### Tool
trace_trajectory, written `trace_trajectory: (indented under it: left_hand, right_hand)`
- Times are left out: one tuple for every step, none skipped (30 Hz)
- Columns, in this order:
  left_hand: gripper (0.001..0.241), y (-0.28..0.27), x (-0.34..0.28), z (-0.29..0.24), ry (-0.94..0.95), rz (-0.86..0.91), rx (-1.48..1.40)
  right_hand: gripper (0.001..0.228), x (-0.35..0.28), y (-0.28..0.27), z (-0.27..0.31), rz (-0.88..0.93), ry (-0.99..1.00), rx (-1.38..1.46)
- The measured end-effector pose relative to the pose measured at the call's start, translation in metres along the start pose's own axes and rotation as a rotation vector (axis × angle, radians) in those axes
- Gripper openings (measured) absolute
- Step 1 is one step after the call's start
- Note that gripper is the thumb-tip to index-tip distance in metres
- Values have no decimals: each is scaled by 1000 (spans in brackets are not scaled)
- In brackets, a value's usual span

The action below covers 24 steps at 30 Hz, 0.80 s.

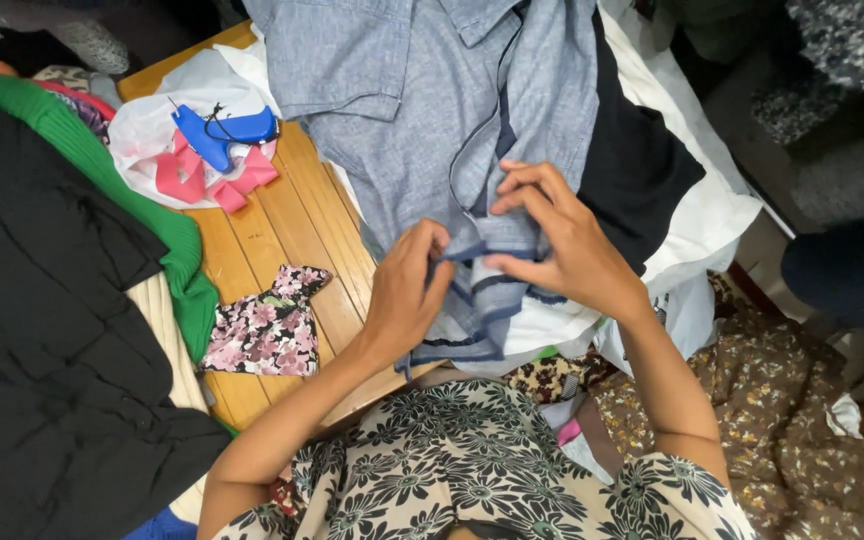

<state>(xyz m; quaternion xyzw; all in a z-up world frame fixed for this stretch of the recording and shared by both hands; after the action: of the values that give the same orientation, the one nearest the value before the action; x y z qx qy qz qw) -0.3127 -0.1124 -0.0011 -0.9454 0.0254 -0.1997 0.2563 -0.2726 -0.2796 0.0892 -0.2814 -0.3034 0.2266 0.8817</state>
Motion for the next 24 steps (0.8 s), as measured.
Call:
trace_trajectory:
  left_hand:
    - [16, -3, 1, -2, 2, 3, -1]
    - [10, -9, 3, -2, -33, -31, -74]
    - [7, -14, 4, -1, -68, -67, -147]
    - [7, -19, 6, 0, -67, -67, -147]
    - [6, -27, 7, 2, -81, -104, -162]
    - [5, -34, 8, 4, -96, -141, -177]
    - [5, -36, 12, 2, -94, -140, -177]
    - [7, -41, 14, -1, -74, -172, -195]
    - [8, -46, 16, -3, -56, -203, -212]
    - [8, -52, 21, -12, -57, -202, -212]
    - [8, -61, 25, -20, -49, -254, -217]
    - [8, -70, 30, -28, -40, -306, -221]
    - [8, -74, 32, -22, -39, -303, -222]
    - [6, -81, 34, -16, -42, -353, -235]
    - [5, -89, 35, -9, -44, -405, -246]
    - [5, -92, 36, -8, -43, -404, -245]
    - [3, -95, 37, -7, -48, -421, -244]
    - [3, -99, 38, -6, -53, -438, -242]
    - [3, -98, 37, -6, -52, -440, -241]
    - [3, -96, 36, -5, -59, -438, -243]
    - [4, -94, 34, -4, -68, -435, -245]
    - [4, -92, 33, -2, -69, -437, -244]
    - [4, -89, 32, 0, -74, -437, -257]
    - [4, -86, 31, 2, -79, -437, -269]
  right_hand:
    - [46, -2, -2, 0, -3, 2, -1]
    - [57, -5, -4, -1, -20, 22, -37]
    - [69, -6, -7, -2, -36, 39, -71]
    - [69, -10, -5, -6, -37, 39, -72]
    - [69, -16, -5, -12, -83, 75, -69]
    - [69, -21, -6, -19, -128, 111, -66]
    - [69, -24, -5, -20, -131, 111, -67]
    - [66, -26, -4, -21, -137, 112, -69]
    - [63, -29, -3, -22, -143, 115, -68]
    - [63, -29, -4, -21, -144, 116, -67]
    - [66, -28, -4, -21, -132, 131, -59]
    - [69, -28, -5, -21, -120, 146, -51]
    - [69, -28, -4, -21, -123, 148, -52]
    - [67, -28, -2, -22, -93, 168, -95]
    - [65, -27, 1, -24, -63, 185, -137]
    - [65, -27, 0, -23, -65, 185, -137]
    - [57, -28, -4, -24, -109, 225, -148]
    - [51, -28, -7, -26, -154, 265, -160]
    - [51, -30, -8, -28, -154, 263, -160]
    - [47, -33, -12, -34, -220, 323, -149]
    - [44, -37, -16, -40, -284, 385, -138]
    - [44, -37, -19, -40, -282, 384, -137]
    - [41, -40, -20, -46, -250, 498, -144]
    - [39, -45, -20, -53, -218, 611, -151]
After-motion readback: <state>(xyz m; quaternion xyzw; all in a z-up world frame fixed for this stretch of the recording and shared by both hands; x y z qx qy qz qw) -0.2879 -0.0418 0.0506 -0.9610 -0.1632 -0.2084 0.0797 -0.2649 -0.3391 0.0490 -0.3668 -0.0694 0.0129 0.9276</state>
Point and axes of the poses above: each hand's wrist, its own x-axis towards the middle knuckle, its own y-axis out of the palm, z = x × y, the point moved 7 cm from there along x, towards the middle knuckle, and after that the axes turned 2 degrees about -z, right-handed, at the moved point
